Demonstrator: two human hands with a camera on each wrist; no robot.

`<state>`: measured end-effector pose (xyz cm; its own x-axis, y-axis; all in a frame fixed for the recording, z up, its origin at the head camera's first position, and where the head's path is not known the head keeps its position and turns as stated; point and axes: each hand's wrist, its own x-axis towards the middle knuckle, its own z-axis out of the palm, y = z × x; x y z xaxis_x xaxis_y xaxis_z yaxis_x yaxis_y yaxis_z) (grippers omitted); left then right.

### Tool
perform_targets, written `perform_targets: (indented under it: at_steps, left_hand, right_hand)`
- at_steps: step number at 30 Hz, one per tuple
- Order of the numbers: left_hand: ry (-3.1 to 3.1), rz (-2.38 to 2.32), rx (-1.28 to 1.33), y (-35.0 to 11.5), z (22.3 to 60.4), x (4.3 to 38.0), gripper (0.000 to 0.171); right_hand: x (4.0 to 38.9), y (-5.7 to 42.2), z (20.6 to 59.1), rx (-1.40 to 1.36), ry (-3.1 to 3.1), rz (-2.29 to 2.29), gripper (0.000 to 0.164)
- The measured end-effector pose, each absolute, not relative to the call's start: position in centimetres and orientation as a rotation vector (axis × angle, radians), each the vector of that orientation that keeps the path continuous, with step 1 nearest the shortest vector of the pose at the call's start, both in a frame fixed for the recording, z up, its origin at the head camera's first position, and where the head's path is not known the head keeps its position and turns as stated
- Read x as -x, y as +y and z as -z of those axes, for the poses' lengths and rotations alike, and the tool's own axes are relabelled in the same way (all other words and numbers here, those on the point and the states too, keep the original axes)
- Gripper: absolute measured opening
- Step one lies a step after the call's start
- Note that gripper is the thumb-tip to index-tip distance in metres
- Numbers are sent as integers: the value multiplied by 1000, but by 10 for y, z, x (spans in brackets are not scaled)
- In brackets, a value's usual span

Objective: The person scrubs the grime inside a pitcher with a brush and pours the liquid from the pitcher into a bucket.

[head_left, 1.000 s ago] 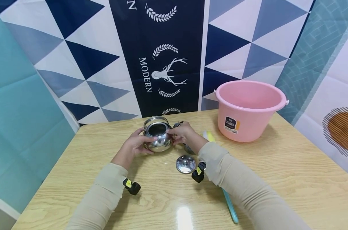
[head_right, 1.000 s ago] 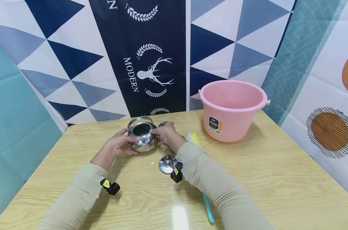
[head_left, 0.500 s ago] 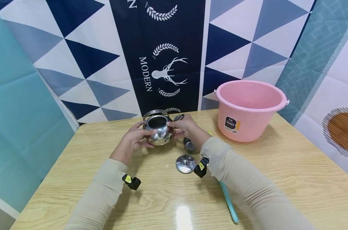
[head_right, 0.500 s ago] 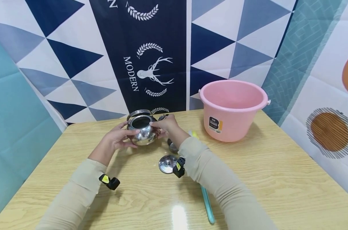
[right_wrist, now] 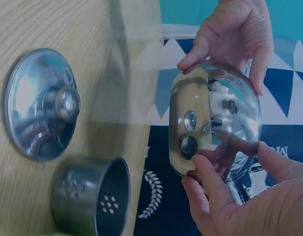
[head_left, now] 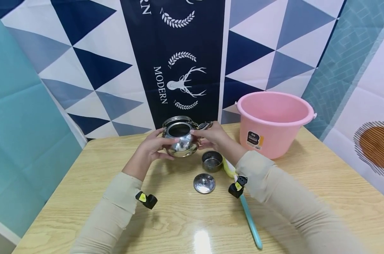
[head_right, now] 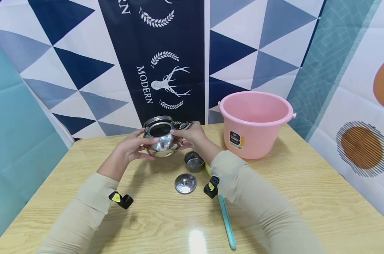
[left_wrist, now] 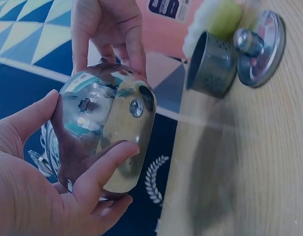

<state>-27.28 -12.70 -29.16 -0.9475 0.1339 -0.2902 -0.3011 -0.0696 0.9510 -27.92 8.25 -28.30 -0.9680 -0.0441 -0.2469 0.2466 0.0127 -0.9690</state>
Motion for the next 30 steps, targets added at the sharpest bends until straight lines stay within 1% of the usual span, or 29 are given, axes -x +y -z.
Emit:
perform_targets:
  at_steps: [10,12,14,17,19,21,24,27,30]
  left_hand:
    - [1986,-2046,105,-107,263,267,91]
    - [1989,-2046,97,-103,257,265,92]
    - [1990,-2048,88,-99,250,264,92]
    - [1999,-2044,60,-93,240,262,93]
    - [2003,-2042,41,-87,234,261,93]
    - [2009,-2039,25,-82,227,261,93]
    - [2012,-2039,7,-73,219,262,94]
    - [2023,-2039,-28,-64,211,262,95]
    - [2044,-2033,-79,-54,204,262,95]
  right_hand:
    - [263,107,253,-106,2186,2000,59]
    - [261,112,246,-100,2187,1989,59]
    - [258,118,239,-90,2196,1992,67]
    - [256,126,230,-70,2215,1991,65]
    - [253,131,223,-66,2236,1986,57]
    - [251,136,217,-69,2243,1972,42]
    - [248,145,207,-64,2238,1973,34]
    - [247,155,199,-59,2247,1972,35]
    - [246,165,192,-83,2257,1985,45]
